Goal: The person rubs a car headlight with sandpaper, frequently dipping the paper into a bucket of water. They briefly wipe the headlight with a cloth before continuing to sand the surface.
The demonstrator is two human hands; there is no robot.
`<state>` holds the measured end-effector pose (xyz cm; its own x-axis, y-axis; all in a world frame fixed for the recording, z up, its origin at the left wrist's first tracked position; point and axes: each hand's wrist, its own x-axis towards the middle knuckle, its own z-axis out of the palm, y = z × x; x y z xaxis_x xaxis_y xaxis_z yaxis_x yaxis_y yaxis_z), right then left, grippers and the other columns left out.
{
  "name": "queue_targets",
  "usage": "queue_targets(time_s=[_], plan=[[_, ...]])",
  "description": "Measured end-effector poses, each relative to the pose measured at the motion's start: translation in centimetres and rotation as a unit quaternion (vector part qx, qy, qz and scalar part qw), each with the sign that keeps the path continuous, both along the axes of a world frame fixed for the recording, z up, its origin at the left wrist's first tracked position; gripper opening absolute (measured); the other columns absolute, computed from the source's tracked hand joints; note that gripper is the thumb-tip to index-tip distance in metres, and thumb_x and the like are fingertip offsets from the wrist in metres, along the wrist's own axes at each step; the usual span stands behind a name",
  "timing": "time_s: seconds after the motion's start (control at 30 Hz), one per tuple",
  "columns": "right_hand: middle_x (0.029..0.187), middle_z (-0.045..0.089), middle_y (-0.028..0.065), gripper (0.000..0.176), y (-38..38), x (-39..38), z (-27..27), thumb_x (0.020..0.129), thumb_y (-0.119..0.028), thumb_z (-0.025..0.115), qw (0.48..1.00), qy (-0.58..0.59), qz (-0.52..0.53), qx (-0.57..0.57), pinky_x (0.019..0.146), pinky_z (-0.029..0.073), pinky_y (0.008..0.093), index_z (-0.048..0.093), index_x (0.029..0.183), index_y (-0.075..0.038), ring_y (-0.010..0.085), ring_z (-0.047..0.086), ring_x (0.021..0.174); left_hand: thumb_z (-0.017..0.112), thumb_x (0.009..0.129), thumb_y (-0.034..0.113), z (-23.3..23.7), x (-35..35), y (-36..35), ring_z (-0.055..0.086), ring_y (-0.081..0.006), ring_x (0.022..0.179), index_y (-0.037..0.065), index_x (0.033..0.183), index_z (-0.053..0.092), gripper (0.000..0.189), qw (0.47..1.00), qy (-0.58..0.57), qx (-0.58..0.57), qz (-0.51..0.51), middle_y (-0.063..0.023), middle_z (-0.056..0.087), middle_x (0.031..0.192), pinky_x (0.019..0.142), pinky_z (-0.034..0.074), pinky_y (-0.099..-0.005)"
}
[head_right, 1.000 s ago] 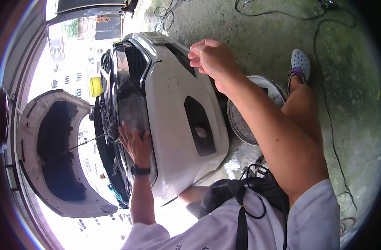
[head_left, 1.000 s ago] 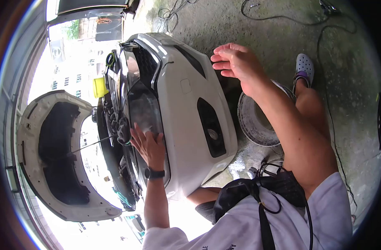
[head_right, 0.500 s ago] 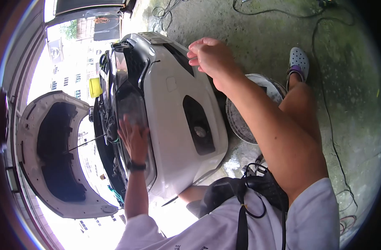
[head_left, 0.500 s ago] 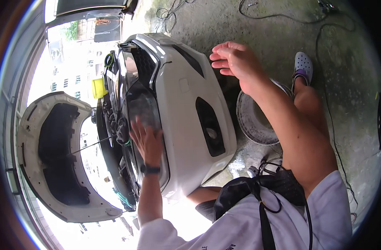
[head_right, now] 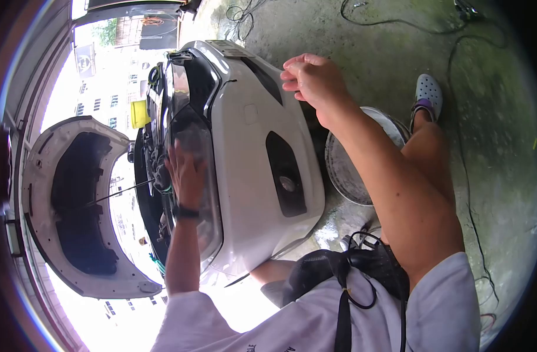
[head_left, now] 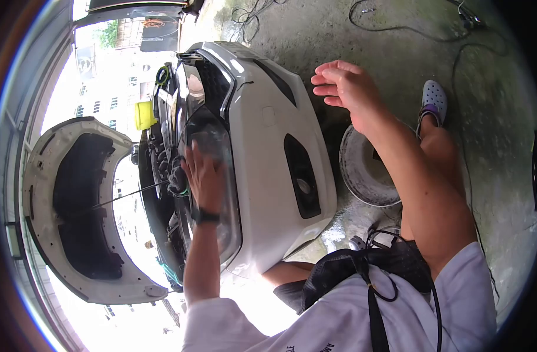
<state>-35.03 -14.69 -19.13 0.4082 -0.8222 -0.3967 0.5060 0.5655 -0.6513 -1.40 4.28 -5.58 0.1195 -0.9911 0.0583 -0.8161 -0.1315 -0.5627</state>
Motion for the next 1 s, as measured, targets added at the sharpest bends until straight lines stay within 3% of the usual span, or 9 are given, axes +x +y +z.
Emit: queue_targets(time_s=[0.17, 0.37, 0.43, 0.5, 0.57, 0.7, 0.83, 0.9, 1.0], plan=[[0.109, 0.072, 0.0065, 0.025, 0.2, 0.8, 0.0, 0.098, -0.024, 0.058, 0.999, -0.026, 0.025, -0.005, 0.081, 0.050, 0.0328, 0.067, 0.113, -0.007, 0.0163, 0.069, 0.095, 0.079, 0.087, 0.025, 2.9, -4.0, 7.9, 0.022, -0.0434, 0.156, 0.003, 0.099, 0.065, 0.029, 0.997, 0.018, 0.023, 0.068, -0.0201, 0.031, 0.167, 0.125, 0.017, -0.0621], [0.105, 0.074, 0.0027, 0.026, 0.6, 2.0, -0.7, 0.098, -0.033, 0.061, 0.996, 0.021, 0.088, -0.014, 0.081, 0.052, 0.0332, 0.068, 0.114, -0.014, 0.0149, 0.070, 0.093, 0.078, 0.087, 0.028, 2.2, -2.6, -5.5, 0.033, -0.0413, 0.152, 0.006, 0.103, 0.068, 0.029, 0.996, 0.023, -0.068, -0.050, -0.0200, 0.040, 0.161, 0.123, 0.023, -0.0596], [0.106, 0.075, 0.0023, 0.028, 1.3, 2.4, -1.1, 0.101, -0.038, 0.059, 0.982, 0.003, 0.189, -0.017, 0.081, 0.054, 0.0361, 0.068, 0.115, -0.016, 0.0152, 0.071, 0.095, 0.076, 0.088, 0.027, 0.3, -4.3, -10.0, 0.050, -0.0366, 0.138, 0.008, 0.102, 0.070, 0.025, 0.974, 0.080, -0.179, -0.112, -0.0155, 0.057, 0.144, 0.114, 0.039, -0.0528], [0.107, 0.075, 0.0031, 0.033, 2.3, 2.5, 0.5, 0.103, -0.043, 0.056, 0.963, -0.029, 0.266, -0.041, 0.083, 0.056, 0.0406, 0.066, 0.119, -0.015, 0.0192, 0.072, 0.099, 0.073, 0.088, 0.026, 0.0, -11.9, -10.9, 0.061, -0.0305, 0.105, 0.012, 0.099, 0.071, 0.019, 0.957, 0.184, -0.183, -0.128, -0.0093, 0.064, 0.111, 0.085, 0.053, -0.0432], [0.113, 0.073, 0.0065, 0.039, 3.7, 2.5, 2.2, 0.105, -0.045, 0.054, 0.914, -0.280, 0.293, 0.025, 0.086, 0.059, 0.0467, 0.063, 0.126, -0.013, 0.0246, 0.072, 0.105, 0.073, 0.081, 0.023, -5.3, -16.1, -10.8, 0.061, -0.0284, 0.104, 0.013, 0.104, 0.070, 0.025, 0.940, 0.197, -0.207, -0.184, -0.0051, 0.063, 0.107, 0.089, 0.049, -0.0418], [0.122, 0.070, 0.0112, 0.040, 4.3, 3.8, -1.1, 0.106, -0.040, 0.051, 0.933, -0.273, 0.212, 0.095, 0.087, 0.060, 0.0498, 0.059, 0.133, -0.010, 0.0279, 0.070, 0.109, 0.082, 0.072, 0.043, -6.1, -16.0, -9.8, 0.055, -0.0319, 0.129, 0.017, 0.131, 0.064, 0.067, 0.916, 0.371, 0.040, -0.147, -0.0084, 0.064, 0.124, 0.116, 0.035, -0.0553], [0.127, 0.068, 0.0146, 0.040, 3.7, 2.6, -2.3, 0.105, -0.029, 0.050, 0.971, -0.200, 0.111, 0.070, 0.085, 0.061, 0.0451, 0.058, 0.134, -0.004, 0.0282, 0.069, 0.109, 0.073, 0.083, 0.061, -1.6, -9.1, -5.5, 0.032, -0.0372, 0.153, 0.037, 0.149, 0.056, 0.073, 0.988, 0.074, -0.056, -0.120, -0.0106, 0.049, 0.158, 0.120, 0.011, -0.0742], [0.122, 0.069, 0.0148, 0.038, 2.7, 1.7, -1.7, 0.105, -0.028, 0.050, 0.981, -0.162, 0.107, 0.012, 0.084, 0.060, 0.0437, 0.059, 0.132, -0.003, 0.0280, 0.070, 0.106, 0.076, 0.082, 0.055, -3.9, -1.8, -3.2, 0.028, -0.0393, 0.155, 0.034, 0.143, 0.063, 0.065, 0.996, 0.091, 0.010, -0.010, -0.0094, 0.045, 0.160, 0.119, 0.010, -0.0746], [0.120, 0.071, 0.0150, 0.037, 1.1, 0.5, -1.7, 0.104, -0.027, 0.050, 0.985, -0.156, 0.061, 0.027, 0.083, 0.059, 0.0417, 0.061, 0.131, -0.004, 0.0271, 0.071, 0.104, 0.075, 0.084, 0.042, -1.7, -2.3, -2.2, 0.040, -0.0338, 0.148, 0.027, 0.129, 0.071, 0.048, 0.997, 0.019, 0.016, -0.075, -0.0098, 0.056, 0.149, 0.122, 0.022, -0.0635]])
